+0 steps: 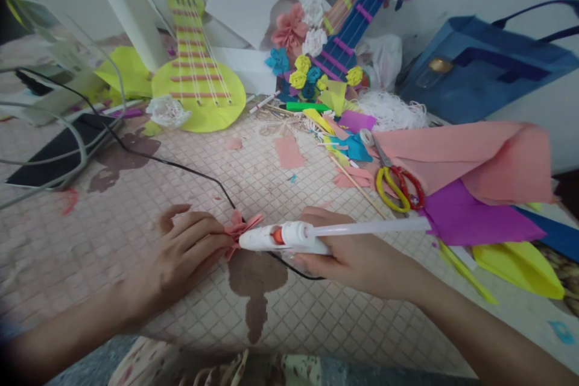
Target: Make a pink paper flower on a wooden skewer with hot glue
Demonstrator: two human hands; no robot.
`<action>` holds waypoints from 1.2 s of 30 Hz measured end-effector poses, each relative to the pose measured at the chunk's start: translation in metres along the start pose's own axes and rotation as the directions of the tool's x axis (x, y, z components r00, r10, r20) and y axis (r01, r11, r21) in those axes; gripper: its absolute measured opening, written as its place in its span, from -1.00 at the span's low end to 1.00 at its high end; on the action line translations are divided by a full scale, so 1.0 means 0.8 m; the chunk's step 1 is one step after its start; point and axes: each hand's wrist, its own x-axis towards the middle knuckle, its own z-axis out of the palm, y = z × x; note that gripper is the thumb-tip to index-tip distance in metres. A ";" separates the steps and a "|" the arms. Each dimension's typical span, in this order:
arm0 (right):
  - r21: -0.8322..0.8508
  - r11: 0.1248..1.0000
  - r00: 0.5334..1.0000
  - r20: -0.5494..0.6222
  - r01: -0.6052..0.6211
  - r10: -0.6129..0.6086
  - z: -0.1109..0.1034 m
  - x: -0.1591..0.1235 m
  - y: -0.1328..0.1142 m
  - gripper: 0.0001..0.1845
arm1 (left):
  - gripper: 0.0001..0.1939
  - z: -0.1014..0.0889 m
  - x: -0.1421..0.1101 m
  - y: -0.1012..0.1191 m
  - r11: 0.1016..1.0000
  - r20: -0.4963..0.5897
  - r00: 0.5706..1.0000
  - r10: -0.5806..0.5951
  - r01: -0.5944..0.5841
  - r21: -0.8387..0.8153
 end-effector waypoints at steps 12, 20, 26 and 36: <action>-0.016 1.000 0.999 0.035 -0.019 0.019 0.004 0.000 -0.004 -0.73 | -0.86 0.000 0.001 0.000 1.000 0.025 1.000 0.017 -0.018 0.023; -0.036 0.999 0.999 0.034 -0.007 0.008 0.008 -0.001 -0.002 -0.74 | -0.83 -0.002 0.002 0.001 0.999 0.025 0.999 0.028 -0.028 0.017; -0.023 1.000 0.999 0.045 0.001 0.000 0.008 0.001 0.000 -0.75 | -0.83 0.001 0.002 0.000 0.999 0.014 1.000 0.025 -0.025 0.019; -0.022 1.000 0.998 0.067 -0.012 0.014 0.008 -0.001 0.001 -0.71 | -0.85 -0.001 0.005 0.003 1.000 0.020 1.000 0.014 -0.015 0.008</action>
